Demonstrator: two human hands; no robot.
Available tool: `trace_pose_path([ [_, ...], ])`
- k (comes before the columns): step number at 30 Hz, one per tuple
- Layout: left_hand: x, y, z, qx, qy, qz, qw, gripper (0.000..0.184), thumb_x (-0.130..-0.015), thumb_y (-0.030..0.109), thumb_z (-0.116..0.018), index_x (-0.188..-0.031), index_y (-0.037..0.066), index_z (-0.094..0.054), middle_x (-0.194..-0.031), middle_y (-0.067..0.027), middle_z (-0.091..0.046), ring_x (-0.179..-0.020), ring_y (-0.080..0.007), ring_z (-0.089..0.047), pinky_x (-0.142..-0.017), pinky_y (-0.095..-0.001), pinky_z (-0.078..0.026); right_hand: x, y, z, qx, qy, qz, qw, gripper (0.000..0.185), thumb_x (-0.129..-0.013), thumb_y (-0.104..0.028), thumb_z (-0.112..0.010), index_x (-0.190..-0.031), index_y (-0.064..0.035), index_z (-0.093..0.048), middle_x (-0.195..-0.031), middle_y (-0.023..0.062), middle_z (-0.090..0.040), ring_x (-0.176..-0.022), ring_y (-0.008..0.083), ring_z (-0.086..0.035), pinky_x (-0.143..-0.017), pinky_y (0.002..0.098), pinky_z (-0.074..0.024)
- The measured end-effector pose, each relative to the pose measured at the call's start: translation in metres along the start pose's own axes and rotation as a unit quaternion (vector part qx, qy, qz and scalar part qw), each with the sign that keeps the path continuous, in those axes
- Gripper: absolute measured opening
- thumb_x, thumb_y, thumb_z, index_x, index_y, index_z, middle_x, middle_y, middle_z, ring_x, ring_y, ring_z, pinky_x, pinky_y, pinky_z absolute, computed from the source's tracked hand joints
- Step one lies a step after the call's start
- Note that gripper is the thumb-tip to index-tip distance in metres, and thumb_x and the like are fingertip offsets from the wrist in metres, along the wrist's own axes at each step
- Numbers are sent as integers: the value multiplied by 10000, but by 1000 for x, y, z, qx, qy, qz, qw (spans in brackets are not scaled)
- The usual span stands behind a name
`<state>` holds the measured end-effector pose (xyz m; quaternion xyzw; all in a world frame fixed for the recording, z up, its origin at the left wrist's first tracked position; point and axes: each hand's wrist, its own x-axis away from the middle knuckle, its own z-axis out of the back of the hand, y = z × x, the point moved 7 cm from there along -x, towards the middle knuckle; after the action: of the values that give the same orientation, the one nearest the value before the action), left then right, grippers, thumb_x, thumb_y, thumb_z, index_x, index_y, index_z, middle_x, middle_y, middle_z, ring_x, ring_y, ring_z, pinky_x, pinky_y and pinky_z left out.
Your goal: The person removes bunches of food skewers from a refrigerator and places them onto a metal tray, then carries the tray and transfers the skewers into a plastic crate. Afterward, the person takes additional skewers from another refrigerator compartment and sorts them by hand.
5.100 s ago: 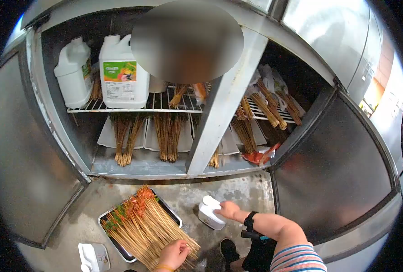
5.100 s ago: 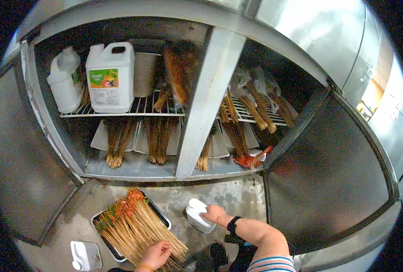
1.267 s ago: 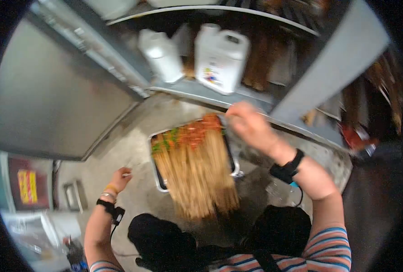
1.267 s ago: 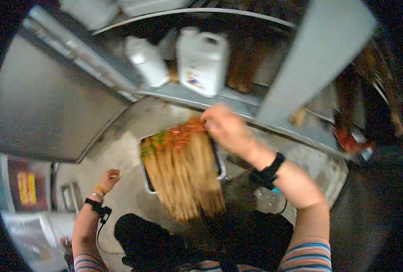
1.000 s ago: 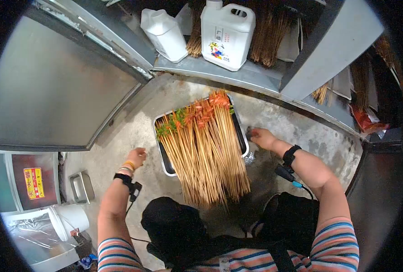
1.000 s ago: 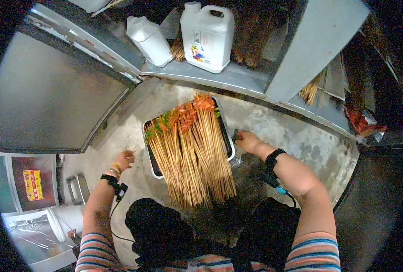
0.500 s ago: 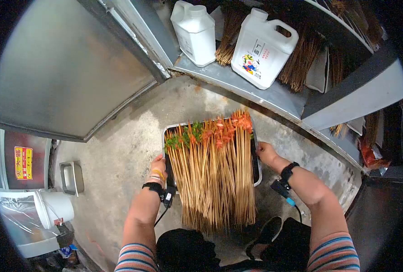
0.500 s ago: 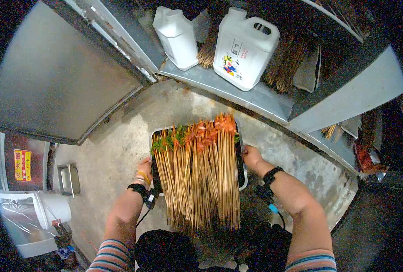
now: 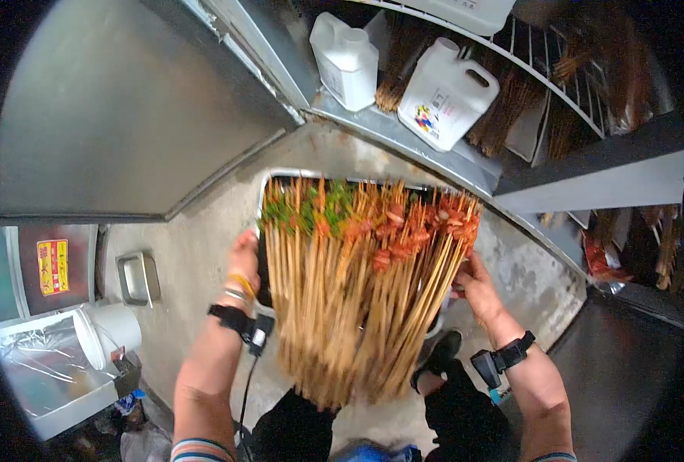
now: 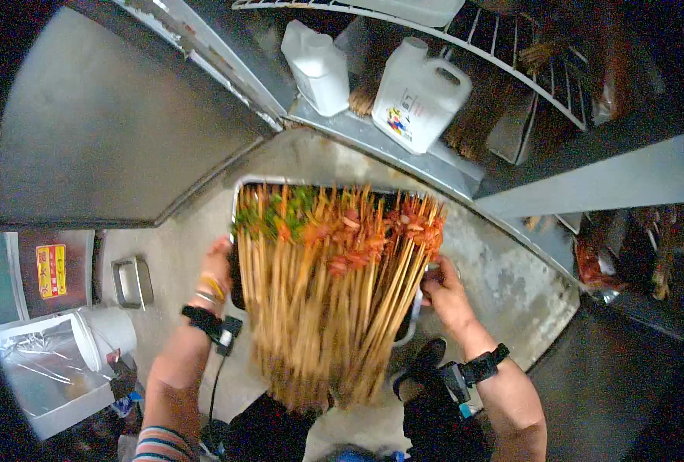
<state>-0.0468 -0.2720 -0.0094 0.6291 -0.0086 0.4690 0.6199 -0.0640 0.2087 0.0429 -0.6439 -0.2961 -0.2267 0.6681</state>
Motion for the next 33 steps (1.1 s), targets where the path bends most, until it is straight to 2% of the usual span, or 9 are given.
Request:
trace_pose_path([
  [3, 15, 60, 14, 12, -35, -19, 999, 201, -923, 128, -532, -1104, 75, -601, -1017, -17, -623, -904, -128, -558, -827, -288, -450, 53, -29, -21, -60, -15, -39, 997, 409, -899, -68, -458, -1301, -130, -419, -965, 13, -579, -803, 121, -577, -634, 234, -492],
  [7, 49, 136, 39, -26, -72, -58, 995, 199, -927, 112, -521, -1100, 73, -611, -1001, -23, -637, -868, -125, -574, -808, -287, -472, 130, -51, -45, -67, -74, -85, 991, 408, -932, -328, -427, -1272, -102, -451, -1141, 34, -572, -964, 144, -576, -689, 285, -521],
  [11, 91, 174, 80, -34, -77, -75, 994, 220, -931, 121, -515, -1118, 49, -604, -1021, -39, -640, -896, -125, -579, -828, -274, -467, 208, -88, -84, -22, -75, -64, 995, 481, -894, -262, -508, -1314, -83, -360, -1155, 36, -547, -976, 150, -559, -619, 273, -518],
  [12, 99, 177, 91, -33, -72, -68, 995, 220, -931, 121, -515, -1118, 49, -604, -1021, -39, -640, -896, -125, -579, -828, -274, -467, 224, -101, -94, -9, -48, -44, 998, 510, -879, -274, -524, -1306, -66, -338, -1089, 50, -558, -887, 141, -572, -579, 268, -506],
  [15, 126, 191, 127, -83, -30, -89, 992, 222, -929, 128, -521, -1110, 34, -609, -1017, -48, -640, -891, -130, -575, -814, -271, -463, 262, -119, -116, 70, -53, -51, 995, 498, -829, -282, -604, -1215, -33, -413, -911, 65, -558, -678, 120, -546, -538, 257, -469],
  [20, 187, 221, 212, -84, -8, -59, 995, 215, -925, 124, -526, -1090, 16, -612, -979, -47, -650, -838, -112, -586, -774, -258, -476, 347, -139, -172, 97, -126, -56, 986, 501, -798, -272, -670, -1196, -45, -467, -939, 68, -587, -645, 105, -543, -522, 237, -446],
  [22, 210, 227, 245, -53, -59, -20, 997, 216, -927, 122, -521, -1096, 20, -611, -963, -45, -655, -834, -111, -588, -774, -259, -476, 394, -142, -201, 91, -226, -166, 955, 509, -851, -307, -634, -1249, -62, -432, -1090, 59, -587, -876, 155, -611, -611, 269, -509],
  [26, 256, 235, 346, -169, -41, -47, 984, 215, -937, 146, -518, -1083, 22, -615, -942, -27, -657, -837, -121, -585, -776, -279, -473, 477, -149, -241, 101, -337, -245, 903, 413, -858, -221, -629, -1215, -68, -488, -1103, 67, -600, -914, 178, -625, -681, 299, -514],
  [33, 312, 218, 456, -109, -73, 61, 989, 175, -903, 86, -503, -956, 43, -664, -780, -35, -660, -634, -128, -597, -591, -285, -492, 549, -233, -307, 95, -527, -176, 826, 459, -826, -74, -554, -1261, -11, -421, -1161, 121, -565, -1006, 200, -586, -841, 317, -480],
])
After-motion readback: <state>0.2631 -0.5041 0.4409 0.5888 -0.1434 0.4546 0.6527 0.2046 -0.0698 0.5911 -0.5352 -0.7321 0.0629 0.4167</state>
